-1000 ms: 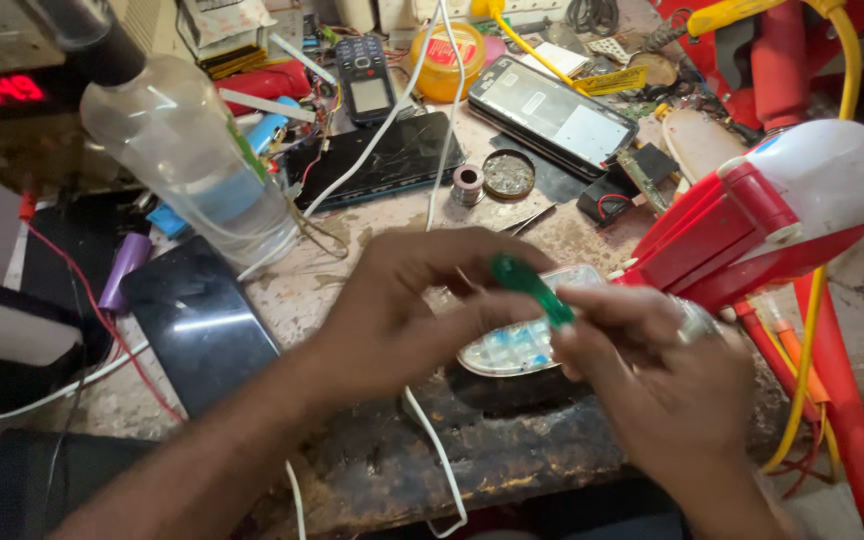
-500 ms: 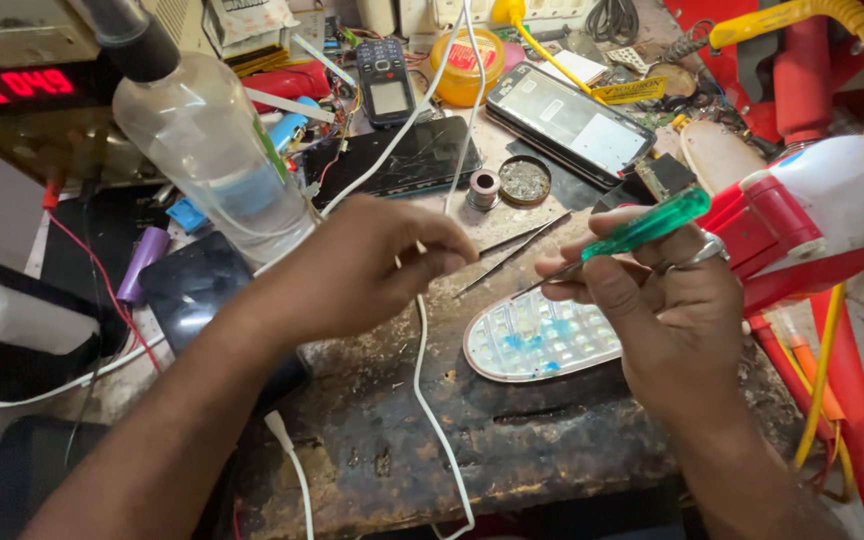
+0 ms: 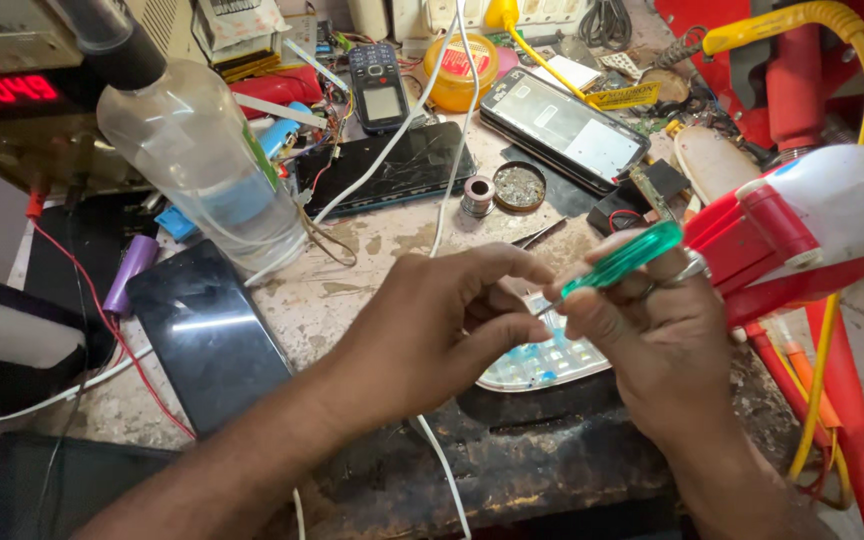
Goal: The person assembles a portable LED light by soldering wires to an LED panel, securing the panel in a red plastic housing, and installing a battery and circuit board. They use a soldering iron, tweezers, and a screwdriver to complete the assembly.
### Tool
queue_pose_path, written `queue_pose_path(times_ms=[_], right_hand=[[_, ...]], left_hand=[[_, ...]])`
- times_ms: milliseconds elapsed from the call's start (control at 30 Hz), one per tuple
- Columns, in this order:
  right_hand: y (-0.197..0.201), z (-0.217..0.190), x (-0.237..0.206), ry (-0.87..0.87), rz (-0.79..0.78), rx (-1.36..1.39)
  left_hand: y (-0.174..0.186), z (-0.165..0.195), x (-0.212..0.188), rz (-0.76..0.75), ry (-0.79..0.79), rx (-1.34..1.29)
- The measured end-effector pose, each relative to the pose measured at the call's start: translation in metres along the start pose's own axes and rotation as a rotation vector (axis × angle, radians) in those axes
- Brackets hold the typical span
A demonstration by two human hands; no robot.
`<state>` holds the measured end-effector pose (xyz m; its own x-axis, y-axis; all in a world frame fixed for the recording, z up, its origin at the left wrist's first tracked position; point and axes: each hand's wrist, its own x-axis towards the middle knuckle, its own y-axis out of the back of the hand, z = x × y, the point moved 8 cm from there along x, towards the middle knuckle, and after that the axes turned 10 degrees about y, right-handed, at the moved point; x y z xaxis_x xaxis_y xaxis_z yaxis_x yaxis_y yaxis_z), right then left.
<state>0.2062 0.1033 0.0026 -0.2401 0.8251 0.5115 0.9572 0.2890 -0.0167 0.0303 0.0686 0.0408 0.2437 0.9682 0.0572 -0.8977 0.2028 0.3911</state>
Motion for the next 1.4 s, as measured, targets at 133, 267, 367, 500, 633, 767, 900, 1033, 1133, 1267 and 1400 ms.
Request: queue_pose_path(times_ms=[133, 267, 367, 500, 633, 767, 900, 1033, 1133, 1267, 1400], right_hand=[[0.001, -0.004, -0.007, 0.021, 0.047, 0.083], [-0.01, -0.031, -0.016, 0.198, 0.016, 0.143], [-0.02, -0.044, -0.018, 0.25, -0.02, 0.074], [-0.026, -0.04, -0.008, 0.252, -0.038, 0.052], [-0.022, -0.026, 0.006, 0.154, 0.001, 0.164], [-0.024, -0.045, 0.012, 0.245, 0.016, 0.289], [-0.03, -0.078, 0.006, 0.391, 0.057, 0.093], [-0.037, -0.093, 0.003, 0.411, 0.041, 0.128], [-0.04, -0.096, 0.007, 0.414, 0.024, 0.132], [-0.042, -0.094, 0.023, 0.378, 0.02, 0.111], [-0.041, -0.083, 0.039, 0.265, 0.011, 0.226]], left_hand=[[0.0, 0.002, -0.001, -0.039, 0.094, 0.07], [0.008, 0.042, -0.017, -0.006, -0.326, 0.339], [0.016, 0.047, -0.021, -0.057, -0.378, 0.317], [0.018, 0.021, -0.01, -0.172, -0.015, 0.132], [0.007, 0.004, -0.004, -0.164, 0.2, 0.102], [0.009, 0.035, -0.007, -0.058, -0.202, 0.063], [0.014, 0.038, -0.011, -0.1, -0.203, 0.025], [0.021, 0.049, -0.024, -0.21, -0.315, -0.082], [0.018, 0.043, -0.024, -0.233, -0.256, -0.045], [0.023, 0.038, -0.016, -0.144, -0.247, -0.011], [0.024, 0.037, -0.01, -0.066, -0.282, -0.001]])
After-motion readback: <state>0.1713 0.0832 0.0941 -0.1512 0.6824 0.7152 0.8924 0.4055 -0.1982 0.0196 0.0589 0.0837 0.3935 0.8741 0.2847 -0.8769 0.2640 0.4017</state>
